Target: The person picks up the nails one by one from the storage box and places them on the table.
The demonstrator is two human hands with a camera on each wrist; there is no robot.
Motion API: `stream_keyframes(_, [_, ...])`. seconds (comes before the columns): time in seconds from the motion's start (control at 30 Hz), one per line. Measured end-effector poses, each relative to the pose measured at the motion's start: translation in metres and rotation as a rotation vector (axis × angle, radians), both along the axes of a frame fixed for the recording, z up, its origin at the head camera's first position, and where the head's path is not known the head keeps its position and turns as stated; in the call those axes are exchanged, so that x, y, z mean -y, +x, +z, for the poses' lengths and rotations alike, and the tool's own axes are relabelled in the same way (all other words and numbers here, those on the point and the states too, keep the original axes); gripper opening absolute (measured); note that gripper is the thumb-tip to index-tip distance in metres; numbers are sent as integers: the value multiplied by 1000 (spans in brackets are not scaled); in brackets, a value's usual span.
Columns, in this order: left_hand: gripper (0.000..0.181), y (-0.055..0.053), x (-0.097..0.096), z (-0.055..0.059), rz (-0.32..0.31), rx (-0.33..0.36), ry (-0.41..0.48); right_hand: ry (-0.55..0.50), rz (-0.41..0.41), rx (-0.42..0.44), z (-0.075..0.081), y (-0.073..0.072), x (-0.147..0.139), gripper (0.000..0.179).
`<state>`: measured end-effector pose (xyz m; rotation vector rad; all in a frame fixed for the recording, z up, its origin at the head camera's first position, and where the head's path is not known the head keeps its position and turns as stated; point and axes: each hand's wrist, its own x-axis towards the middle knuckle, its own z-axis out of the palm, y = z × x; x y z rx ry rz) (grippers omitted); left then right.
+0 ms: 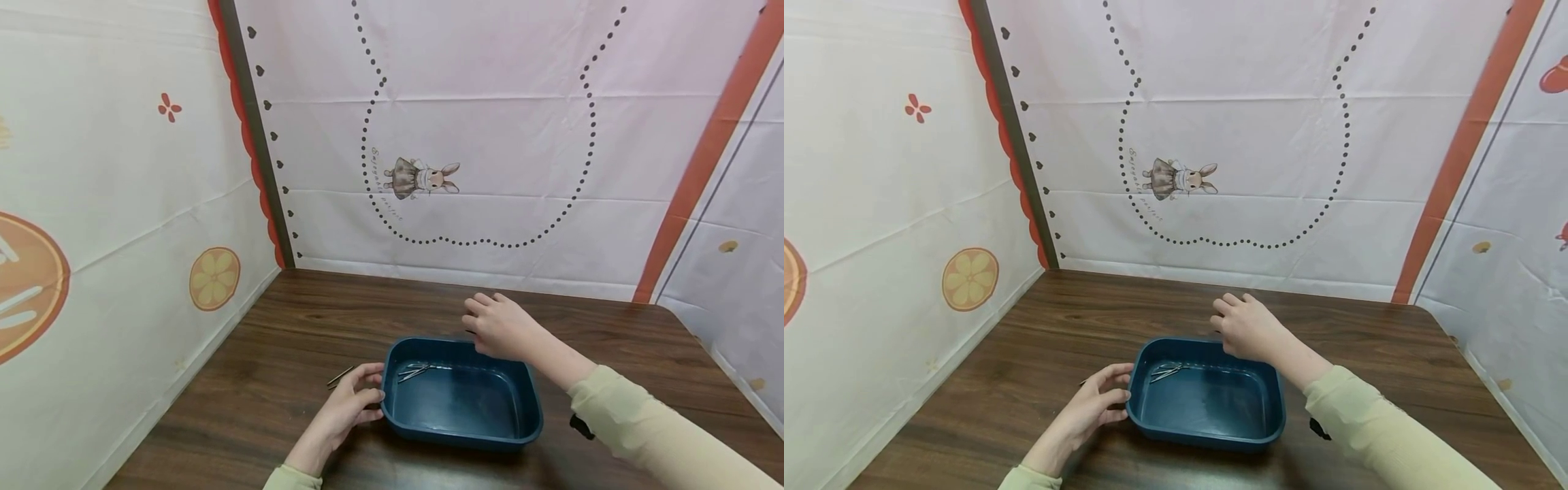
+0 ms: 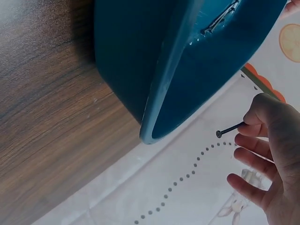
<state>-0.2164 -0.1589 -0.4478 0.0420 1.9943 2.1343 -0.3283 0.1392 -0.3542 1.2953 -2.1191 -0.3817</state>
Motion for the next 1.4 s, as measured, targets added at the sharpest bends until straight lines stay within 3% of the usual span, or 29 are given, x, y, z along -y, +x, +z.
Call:
stream_keyframes(0.2, [59, 0, 0, -1, 0, -1, -3, -54, -37, 30, 1, 3, -10, 18])
stream_keyframes(0.63, [59, -2, -2, 0, -1, 23, 1, -141, -134, 209, 8, 20, -35, 36])
stream_keyframes(1.17, [60, -1, -1, -1, 2, 17, 0, -209, -139, 236, 4, 36, -53, 38])
stream_keyframes(1.4, [60, -1, 0, -2, 1, 8, 2, -243, -194, 299, -1, 41, -64, 38])
